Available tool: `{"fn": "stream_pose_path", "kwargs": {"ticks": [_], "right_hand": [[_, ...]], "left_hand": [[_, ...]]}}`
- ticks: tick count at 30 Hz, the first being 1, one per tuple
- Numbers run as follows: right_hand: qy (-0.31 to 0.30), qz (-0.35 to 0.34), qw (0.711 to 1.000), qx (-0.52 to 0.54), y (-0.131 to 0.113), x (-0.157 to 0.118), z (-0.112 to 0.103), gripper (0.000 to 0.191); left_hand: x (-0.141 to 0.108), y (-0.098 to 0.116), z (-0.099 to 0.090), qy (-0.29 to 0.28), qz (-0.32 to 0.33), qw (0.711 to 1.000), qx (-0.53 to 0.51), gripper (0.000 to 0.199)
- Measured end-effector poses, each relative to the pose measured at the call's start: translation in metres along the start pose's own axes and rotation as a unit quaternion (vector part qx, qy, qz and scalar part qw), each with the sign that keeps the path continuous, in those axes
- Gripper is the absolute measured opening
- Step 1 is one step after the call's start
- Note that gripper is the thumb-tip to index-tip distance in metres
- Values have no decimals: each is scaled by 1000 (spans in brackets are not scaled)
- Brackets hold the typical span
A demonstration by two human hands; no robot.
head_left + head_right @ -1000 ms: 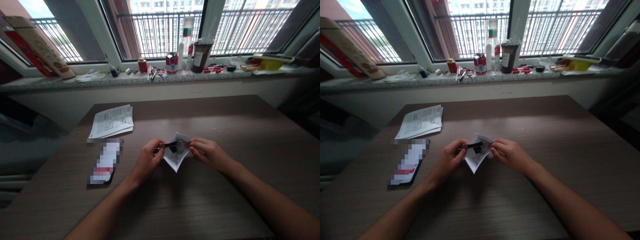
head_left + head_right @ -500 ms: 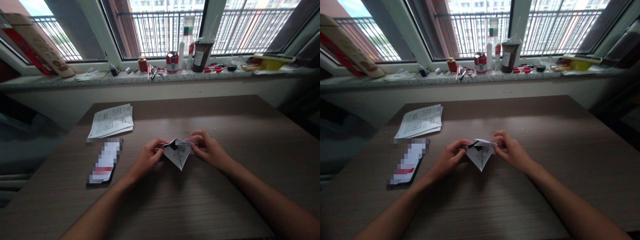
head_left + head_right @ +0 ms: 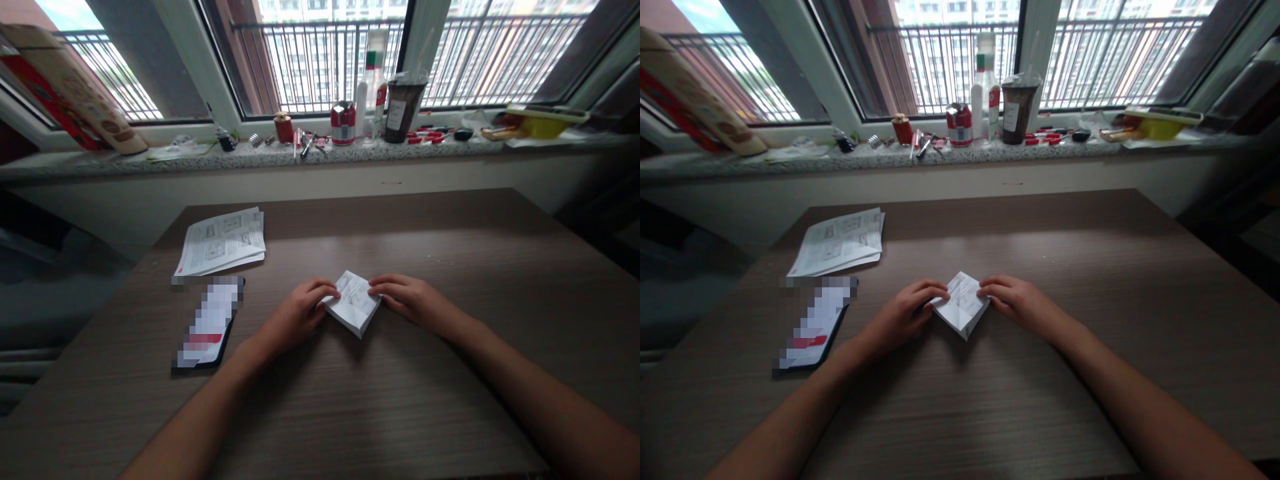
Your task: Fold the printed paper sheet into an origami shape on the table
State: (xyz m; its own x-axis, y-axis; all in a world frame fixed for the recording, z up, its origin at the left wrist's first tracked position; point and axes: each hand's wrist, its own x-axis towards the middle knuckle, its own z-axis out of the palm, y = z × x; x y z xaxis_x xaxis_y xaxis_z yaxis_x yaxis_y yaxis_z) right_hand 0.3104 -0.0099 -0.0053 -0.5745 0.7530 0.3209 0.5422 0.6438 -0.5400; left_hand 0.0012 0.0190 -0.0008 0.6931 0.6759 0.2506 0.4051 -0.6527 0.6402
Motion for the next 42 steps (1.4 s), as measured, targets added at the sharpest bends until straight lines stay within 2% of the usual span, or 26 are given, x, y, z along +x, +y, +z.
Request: {"fn": "stream_pose_path", "kwargs": {"ticks": [7,12,17,22,30,37,42], "right_hand": [[-35,-16,999,-31,4,-1,1,31],[-35,-27,997,-62,2,-2,2,33],[-40,-21,996,-78,-2,-2,5,26],[-32,-2,993,-111,-8,1,6,25],[6,21,981,-193,-19,7,22,49],[-29,30,975,-218,-10,5,34,56],[-37,31,973,-226,-8,5,34,55]], "left_hand": [[-3,-2,3,-32,18,996,77,55],[-4,7,0,-70,8,990,124,49],[-3,14,0,-105,6,984,147,41],[-2,18,2,-96,12,982,160,41],[-2,28,15,-80,27,980,179,46],[-2,33,21,-82,40,983,159,40],[-6,27,20,-90,36,979,181,47]]}}
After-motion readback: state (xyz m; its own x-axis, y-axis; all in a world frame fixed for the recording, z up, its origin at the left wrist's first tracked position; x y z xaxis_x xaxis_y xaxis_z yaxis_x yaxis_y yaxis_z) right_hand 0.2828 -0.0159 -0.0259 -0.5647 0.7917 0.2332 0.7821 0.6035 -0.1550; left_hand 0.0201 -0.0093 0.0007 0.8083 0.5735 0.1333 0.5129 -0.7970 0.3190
